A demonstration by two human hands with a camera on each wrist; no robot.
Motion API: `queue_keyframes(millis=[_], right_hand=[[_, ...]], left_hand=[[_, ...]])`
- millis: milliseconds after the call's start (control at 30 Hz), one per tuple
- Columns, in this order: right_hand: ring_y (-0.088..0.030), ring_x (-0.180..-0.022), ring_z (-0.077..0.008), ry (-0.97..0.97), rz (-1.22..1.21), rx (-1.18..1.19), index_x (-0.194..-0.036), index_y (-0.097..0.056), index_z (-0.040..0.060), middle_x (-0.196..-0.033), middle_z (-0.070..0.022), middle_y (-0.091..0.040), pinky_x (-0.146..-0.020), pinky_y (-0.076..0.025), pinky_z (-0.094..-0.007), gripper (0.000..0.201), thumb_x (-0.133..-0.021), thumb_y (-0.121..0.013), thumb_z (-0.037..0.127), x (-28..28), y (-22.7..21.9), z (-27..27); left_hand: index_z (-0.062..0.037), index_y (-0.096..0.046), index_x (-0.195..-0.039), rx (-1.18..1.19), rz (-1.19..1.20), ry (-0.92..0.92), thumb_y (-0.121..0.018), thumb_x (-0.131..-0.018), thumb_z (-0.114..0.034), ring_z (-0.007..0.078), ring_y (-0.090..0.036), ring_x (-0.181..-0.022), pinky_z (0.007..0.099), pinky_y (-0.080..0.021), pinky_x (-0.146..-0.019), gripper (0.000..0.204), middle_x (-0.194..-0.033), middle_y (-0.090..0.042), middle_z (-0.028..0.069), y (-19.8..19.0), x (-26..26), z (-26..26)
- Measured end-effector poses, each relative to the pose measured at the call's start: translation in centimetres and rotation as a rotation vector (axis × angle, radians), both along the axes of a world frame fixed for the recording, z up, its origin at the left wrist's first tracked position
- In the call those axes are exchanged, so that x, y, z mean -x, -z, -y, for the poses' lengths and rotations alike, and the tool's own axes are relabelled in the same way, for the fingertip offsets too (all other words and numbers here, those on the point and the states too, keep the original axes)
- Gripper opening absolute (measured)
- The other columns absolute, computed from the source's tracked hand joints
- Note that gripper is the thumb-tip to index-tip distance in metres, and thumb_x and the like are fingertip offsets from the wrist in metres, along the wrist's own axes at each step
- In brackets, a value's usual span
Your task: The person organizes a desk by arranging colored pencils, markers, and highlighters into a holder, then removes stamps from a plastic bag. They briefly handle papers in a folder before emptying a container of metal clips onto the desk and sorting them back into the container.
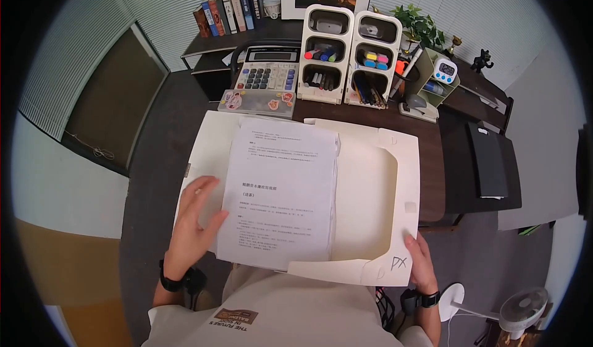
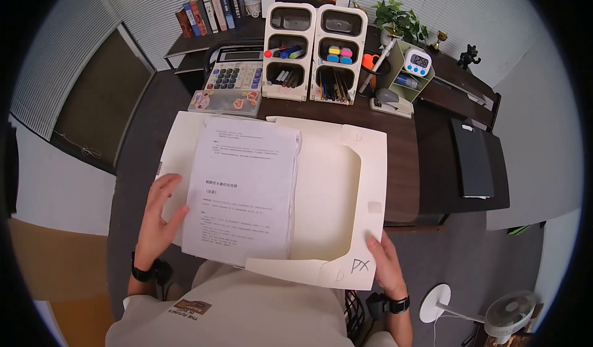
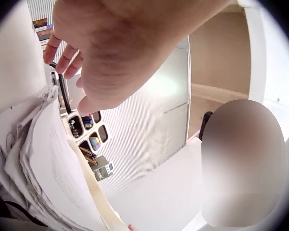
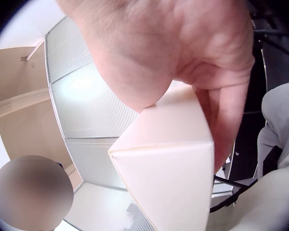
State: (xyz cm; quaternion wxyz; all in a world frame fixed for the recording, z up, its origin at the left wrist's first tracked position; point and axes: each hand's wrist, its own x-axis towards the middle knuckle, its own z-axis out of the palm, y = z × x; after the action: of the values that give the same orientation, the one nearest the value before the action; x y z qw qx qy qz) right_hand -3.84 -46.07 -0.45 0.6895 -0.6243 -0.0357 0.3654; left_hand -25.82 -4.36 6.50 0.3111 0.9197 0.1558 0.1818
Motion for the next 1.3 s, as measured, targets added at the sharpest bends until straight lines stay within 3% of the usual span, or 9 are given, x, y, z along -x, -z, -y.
queue_keyframes(millis=[67,233,333,767,967,1033,1067,1133,1300], right_hand=[[-0.065,-0.116,-0.0132,-0.006,0.008,0.005,-0.154,-0.046,-0.0011,-0.135,-0.0097,-0.066,-0.097,-0.054,-0.0283,0.054,-0.11,-0.057,0.028,0.0,-0.1,0.0],[-0.065,-0.118,-0.0137,-0.003,-0.016,-0.023,-0.154,-0.046,-0.001,-0.137,-0.0091,-0.065,-0.099,-0.054,-0.0287,0.054,-0.11,-0.058,0.026,0.1,-0.2,-0.2],[-0.067,-0.118,-0.0159,0.011,0.014,-0.03,-0.154,-0.045,-0.0023,-0.138,-0.011,-0.065,-0.099,-0.055,-0.0294,0.055,-0.11,-0.057,0.028,0.1,0.1,-0.3],[-0.068,-0.119,-0.0177,0.001,0.048,-0.015,-0.154,-0.043,-0.0043,-0.138,-0.0137,-0.065,-0.099,-0.056,-0.0303,0.057,-0.109,-0.058,0.029,0.1,0.3,-0.4],[-0.062,-0.122,-0.0136,-0.04,0.017,-0.025,-0.159,-0.041,0.0006,-0.141,-0.0086,-0.063,-0.102,-0.051,-0.0297,0.059,-0.11,-0.058,0.029,0.0,0.3,-0.1],[-0.062,-0.122,-0.0134,-0.043,0.021,-0.007,-0.159,-0.041,0.0008,-0.141,-0.0086,-0.063,-0.102,-0.051,-0.0294,0.059,-0.11,-0.058,0.029,-0.1,0.2,0.0],[-0.061,-0.121,-0.0131,-0.052,0.029,0.011,-0.159,-0.041,0.0011,-0.141,-0.0086,-0.063,-0.102,-0.051,-0.0291,0.059,-0.11,-0.058,0.029,-0.1,0.2,0.0],[-0.061,-0.121,-0.013,-0.037,0.031,0.016,-0.159,-0.041,0.001,-0.14,-0.0086,-0.063,-0.102,-0.051,-0.0291,0.059,-0.11,-0.058,0.029,-0.1,0.2,-0.1],[-0.066,-0.118,-0.0144,-0.025,0.05,0.033,-0.156,-0.041,-0.0032,-0.139,-0.011,-0.064,-0.099,-0.055,-0.0282,0.062,-0.109,-0.059,0.033,0.0,-0.2,-0.5]], left_hand=[[-0.0038,-0.056,-0.146,-0.127,0.02,0.079,-0.074,-0.09,-0.003,0.0315,-0.058,-0.126,0.0395,-0.049,-0.104,0.059,-0.141,-0.059,0.0141,-0.8,-0.1,1.2],[-0.0033,-0.065,-0.132,-0.117,-0.062,0.642,-0.084,-0.085,-0.021,0.0295,-0.061,-0.114,0.0419,-0.051,-0.099,0.054,-0.13,-0.064,0.0102,-0.3,-1.6,5.7],[0.0001,-0.066,-0.129,-0.118,-0.046,0.793,-0.08,-0.087,-0.018,0.0263,-0.061,-0.108,0.0395,-0.053,-0.094,0.048,-0.121,-0.062,0.0083,0.7,-2.3,7.1],[-0.0016,-0.068,-0.125,-0.137,0.015,0.826,-0.072,-0.085,-0.003,0.0226,-0.062,-0.102,0.0366,-0.055,-0.088,0.04,-0.113,-0.062,0.007,1.6,-2.9,7.5],[-0.0044,-0.071,-0.12,-0.193,0.058,0.589,-0.081,-0.085,-0.007,0.0287,-0.067,-0.103,0.0384,-0.056,-0.087,0.037,-0.118,-0.067,0.0118,-0.2,-2.5,4.2],[-0.0014,-0.067,-0.129,-0.223,-0.045,0.233,-0.078,-0.088,-0.006,0.0318,-0.065,-0.11,0.0386,-0.057,-0.09,0.042,-0.129,-0.064,0.0158,-1.3,-2.0,2.6],[-0.0014,-0.067,-0.129,-0.227,-0.047,0.239,-0.078,-0.088,-0.006,0.0318,-0.065,-0.11,0.0386,-0.057,-0.09,0.042,-0.129,-0.064,0.0158,-1.1,-1.6,1.9],[-0.0002,-0.06,-0.139,-0.164,-0.135,-0.002,-0.075,-0.092,-0.006,0.0326,-0.063,-0.117,0.0377,-0.057,-0.091,0.05,-0.14,-0.06,0.0185,-0.3,-0.6,0.6],[0.0013,-0.054,-0.147,0.276,-0.298,-0.101,-0.076,-0.096,-0.014,0.026,-0.066,-0.115,0.0352,-0.059,-0.086,0.058,-0.131,-0.067,0.019,-0.6,0.3,-0.2]])
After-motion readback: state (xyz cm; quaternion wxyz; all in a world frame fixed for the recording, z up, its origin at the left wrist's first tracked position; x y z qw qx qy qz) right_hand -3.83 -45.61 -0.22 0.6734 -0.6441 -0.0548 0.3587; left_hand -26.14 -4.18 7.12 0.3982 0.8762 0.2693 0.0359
